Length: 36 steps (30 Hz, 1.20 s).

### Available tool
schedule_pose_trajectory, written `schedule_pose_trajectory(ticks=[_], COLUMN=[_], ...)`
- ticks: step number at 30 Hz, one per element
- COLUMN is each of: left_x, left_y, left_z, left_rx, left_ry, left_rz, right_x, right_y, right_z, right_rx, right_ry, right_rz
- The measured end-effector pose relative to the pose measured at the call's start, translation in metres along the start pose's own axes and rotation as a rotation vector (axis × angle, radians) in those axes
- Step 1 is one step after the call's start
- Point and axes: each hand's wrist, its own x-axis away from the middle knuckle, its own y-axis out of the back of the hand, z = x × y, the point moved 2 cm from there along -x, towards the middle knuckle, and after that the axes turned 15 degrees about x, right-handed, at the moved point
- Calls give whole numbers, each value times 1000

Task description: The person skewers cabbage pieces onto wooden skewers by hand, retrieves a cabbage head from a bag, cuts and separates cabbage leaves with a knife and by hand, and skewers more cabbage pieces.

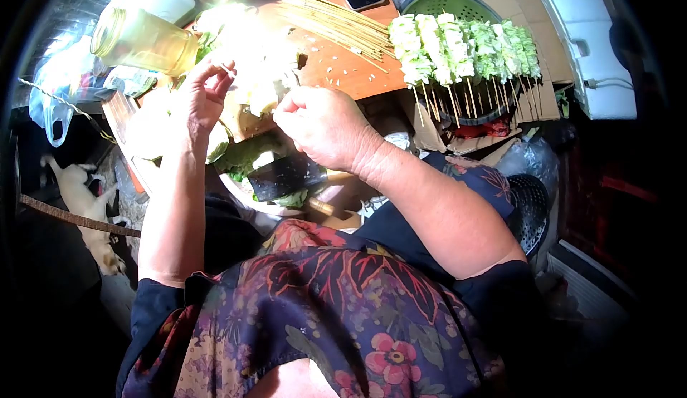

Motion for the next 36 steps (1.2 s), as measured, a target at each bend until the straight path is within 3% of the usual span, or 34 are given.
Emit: schedule_pose_trajectory(ticks=[5, 13, 17, 21, 24, 30, 33, 36], left_x=[-3, 1, 11, 28, 37, 19, -1, -17], left_y=[7, -7, -18, -27, -43, -44, -36, -26], left_z=[-7, -13, -10, 10, 20, 28, 32, 41], left_rx=[48, -156, -260, -237, -262, -266, -250, -501], left_ry=[-44, -135, -117, 25, 96, 9, -48, -130], left_rz=[-83, 36, 54, 230, 197, 121, 134, 18], right_x=[0, -1, 5, 3, 3, -1, -3, -1], right_y=[-2, 0, -2, 0, 5, 16, 25, 35], right_z=[4, 1, 1, -5, -9, -8, -9, -7], right_rx=[-36, -46, -128, -143, -135, -146, -304, -374], right_ry=[-32, -31, -37, 32, 13, -38, -35, -43], right_rz=[50, 45, 2, -83, -99, -124, -165, -216])
